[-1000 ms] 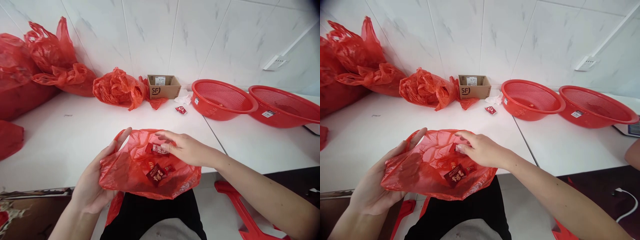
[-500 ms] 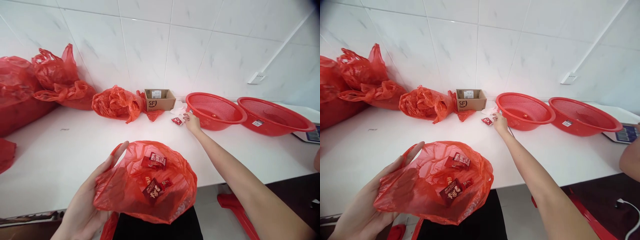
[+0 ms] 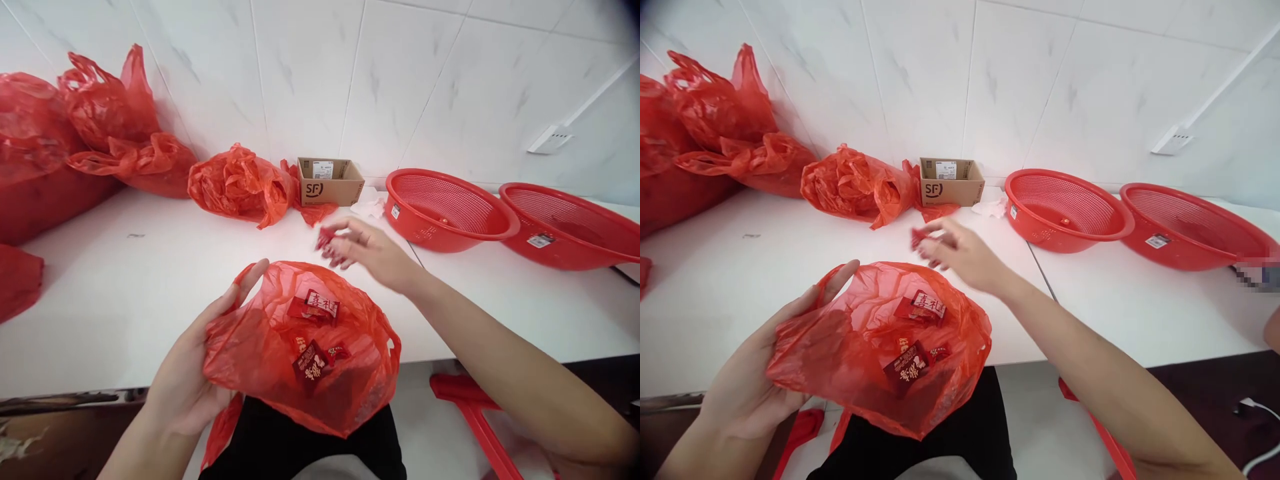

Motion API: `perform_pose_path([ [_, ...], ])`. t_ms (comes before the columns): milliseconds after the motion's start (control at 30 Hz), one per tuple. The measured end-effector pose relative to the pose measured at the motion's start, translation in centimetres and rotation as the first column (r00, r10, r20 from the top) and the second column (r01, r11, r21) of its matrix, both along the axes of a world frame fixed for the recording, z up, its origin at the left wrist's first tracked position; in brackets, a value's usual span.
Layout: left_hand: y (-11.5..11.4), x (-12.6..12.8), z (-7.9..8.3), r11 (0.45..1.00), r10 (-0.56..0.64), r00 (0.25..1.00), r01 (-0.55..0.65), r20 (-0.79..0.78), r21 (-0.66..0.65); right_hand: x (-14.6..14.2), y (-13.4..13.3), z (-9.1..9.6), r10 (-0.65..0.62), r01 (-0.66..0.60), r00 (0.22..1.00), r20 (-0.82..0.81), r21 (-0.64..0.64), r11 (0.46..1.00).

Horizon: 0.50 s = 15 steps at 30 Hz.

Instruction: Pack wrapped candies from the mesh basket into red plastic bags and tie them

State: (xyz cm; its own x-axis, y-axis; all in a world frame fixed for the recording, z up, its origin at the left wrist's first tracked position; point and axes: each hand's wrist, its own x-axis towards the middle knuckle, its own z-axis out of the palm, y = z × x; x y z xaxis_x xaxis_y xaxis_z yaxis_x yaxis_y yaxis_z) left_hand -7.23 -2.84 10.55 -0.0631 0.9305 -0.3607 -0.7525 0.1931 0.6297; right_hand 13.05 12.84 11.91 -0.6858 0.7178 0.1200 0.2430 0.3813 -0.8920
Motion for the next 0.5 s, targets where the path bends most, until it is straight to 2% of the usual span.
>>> perform_pose_path([
  [33,0.2,0.0,0.3,1.0,0.017,1.0,-0.017,-0.003,-0.002,-0.5,-2.1,0.9,0.111,-0.111,0.994,0.022,0.004,0.994],
  [67,0.3,0.0,0.5,1.0,0.03,1.0,-0.03,-0.006,0.001,-0.9,-4.0,1.5,0.192,-0.194,0.973,0.126,0.005,0.981],
  [133,0.3,-0.1,1.0,0.999,0.046,0.999,-0.046,-0.012,0.012,-1.5,-6.2,1.3,0.225,-0.257,0.919,0.324,0.057,0.965],
  [167,0.2,-0.2,1.1,0.999,0.052,0.999,-0.052,-0.014,0.016,-1.7,-6.6,0.7,0.187,-0.252,0.888,0.419,0.106,0.962],
  [267,-0.3,-0.4,1.2,0.998,0.061,0.998,-0.061,-0.026,-0.014,-1.7,-5.8,-2.5,0.009,-0.216,0.795,0.606,0.27,0.938],
  [367,-0.6,-0.5,1.0,0.996,0.076,0.997,-0.076,-0.014,-0.045,-1.4,-4.2,-5.3,-0.066,-0.255,0.709,0.702,0.342,0.904],
  [433,-0.6,-0.5,1.0,0.995,0.086,0.996,-0.086,-0.001,-0.045,-1.0,-3.3,-6.0,-0.109,-0.212,0.724,0.681,0.37,0.905],
  [500,-0.5,-0.4,1.0,0.996,0.078,0.997,-0.078,-0.005,-0.047,-0.6,-2.6,-5.6,-0.1,-0.1,0.814,0.572,0.307,0.946],
])
